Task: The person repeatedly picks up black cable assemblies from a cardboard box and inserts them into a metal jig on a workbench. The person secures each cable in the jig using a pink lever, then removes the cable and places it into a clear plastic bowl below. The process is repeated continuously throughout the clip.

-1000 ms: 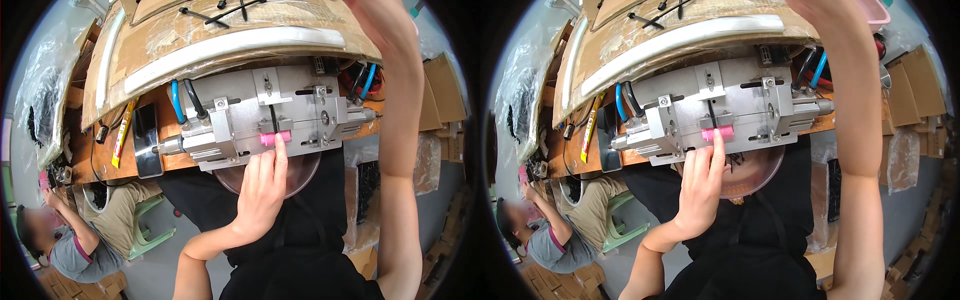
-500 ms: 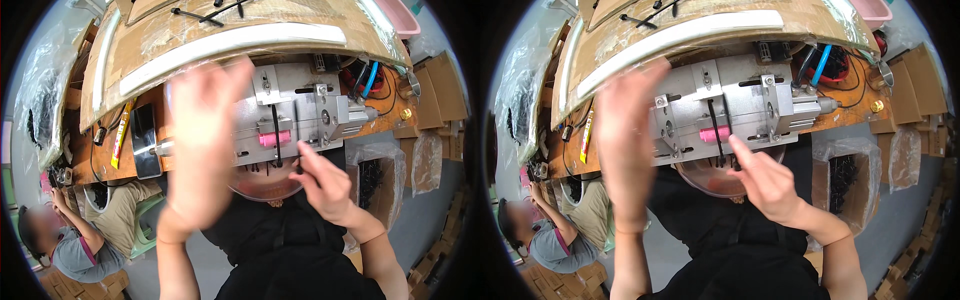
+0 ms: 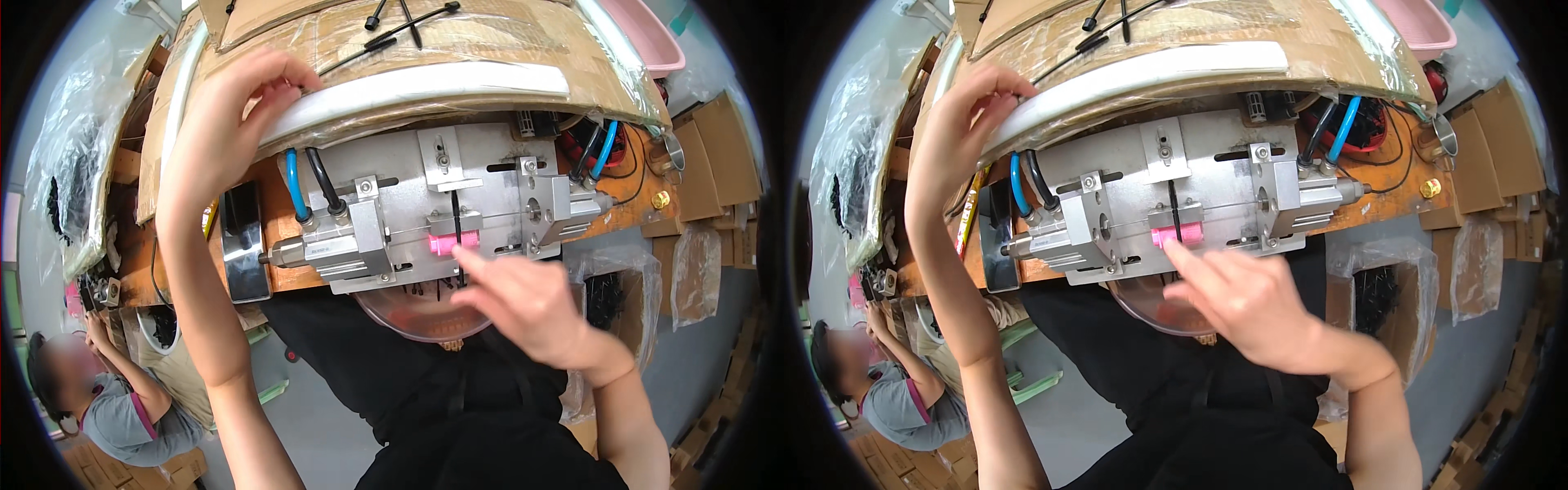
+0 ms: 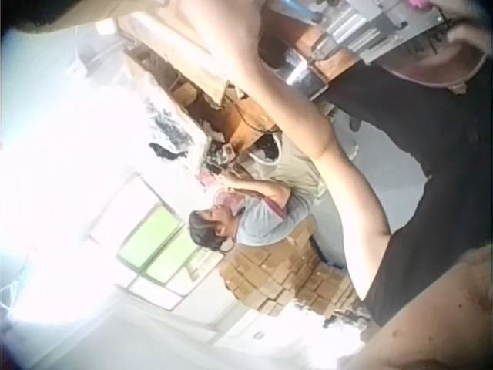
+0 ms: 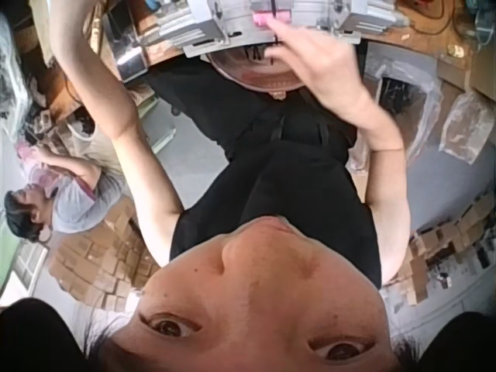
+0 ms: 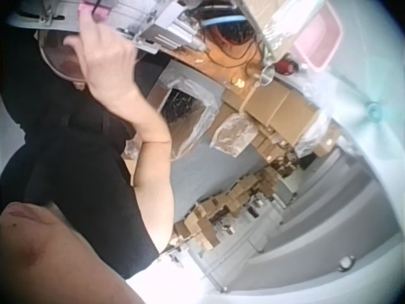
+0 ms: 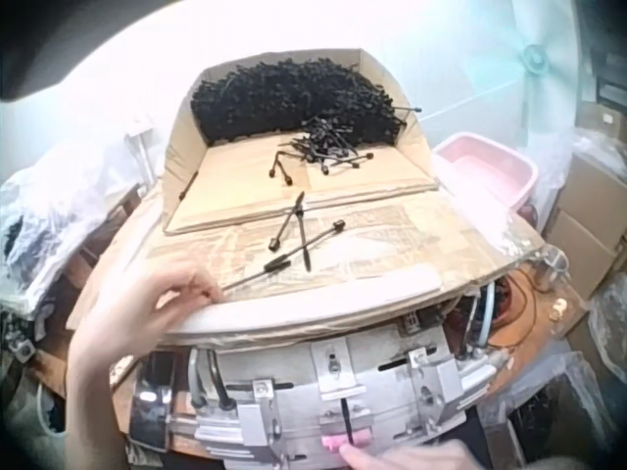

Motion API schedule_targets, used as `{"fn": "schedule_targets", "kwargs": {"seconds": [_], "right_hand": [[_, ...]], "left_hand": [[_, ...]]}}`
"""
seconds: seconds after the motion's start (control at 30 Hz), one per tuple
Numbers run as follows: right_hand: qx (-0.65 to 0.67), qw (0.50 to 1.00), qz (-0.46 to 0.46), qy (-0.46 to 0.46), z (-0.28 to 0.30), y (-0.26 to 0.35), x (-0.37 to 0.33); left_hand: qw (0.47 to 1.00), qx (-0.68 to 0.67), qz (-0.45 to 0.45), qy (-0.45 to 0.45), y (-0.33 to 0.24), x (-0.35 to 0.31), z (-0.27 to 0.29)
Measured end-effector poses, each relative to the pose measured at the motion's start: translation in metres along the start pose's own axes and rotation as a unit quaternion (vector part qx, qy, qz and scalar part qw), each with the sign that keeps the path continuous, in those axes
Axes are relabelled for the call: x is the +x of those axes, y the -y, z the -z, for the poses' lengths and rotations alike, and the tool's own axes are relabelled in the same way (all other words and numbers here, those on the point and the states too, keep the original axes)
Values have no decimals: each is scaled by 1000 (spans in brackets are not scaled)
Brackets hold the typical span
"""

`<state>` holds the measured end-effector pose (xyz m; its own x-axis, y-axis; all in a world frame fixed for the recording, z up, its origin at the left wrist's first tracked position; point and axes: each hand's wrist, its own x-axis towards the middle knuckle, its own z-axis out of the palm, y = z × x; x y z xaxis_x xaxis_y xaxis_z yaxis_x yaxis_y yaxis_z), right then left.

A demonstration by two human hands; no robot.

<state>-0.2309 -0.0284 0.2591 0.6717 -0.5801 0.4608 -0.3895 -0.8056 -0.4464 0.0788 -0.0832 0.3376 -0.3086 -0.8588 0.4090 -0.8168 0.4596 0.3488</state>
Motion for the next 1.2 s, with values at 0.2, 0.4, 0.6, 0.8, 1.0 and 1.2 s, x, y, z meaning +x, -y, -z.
{"fn": "schedule_targets", "kwargs": {"seconds": [0.2,0.4,0.6,0.8,1.0,1.2], "right_hand": [[-215,949,154,-170,43,-79,145],[-156,986,60,30,50,-86,200],[83,979,-105,-151,74,-63,170],[290,923,-123,-221,107,-81,91],[153,977,-41,-140,22,-16,-2],[72,993,-29,-88,-38,2,-36]], "left_hand": [[982,41,83,-166,-86,-45,-48],[988,122,67,-64,-162,-108,-129],[983,113,147,-14,-168,-102,-159],[986,98,135,-3,-168,-96,-155],[991,94,91,-38,-139,-59,-105],[971,165,131,-111,-25,69,-51]]}}
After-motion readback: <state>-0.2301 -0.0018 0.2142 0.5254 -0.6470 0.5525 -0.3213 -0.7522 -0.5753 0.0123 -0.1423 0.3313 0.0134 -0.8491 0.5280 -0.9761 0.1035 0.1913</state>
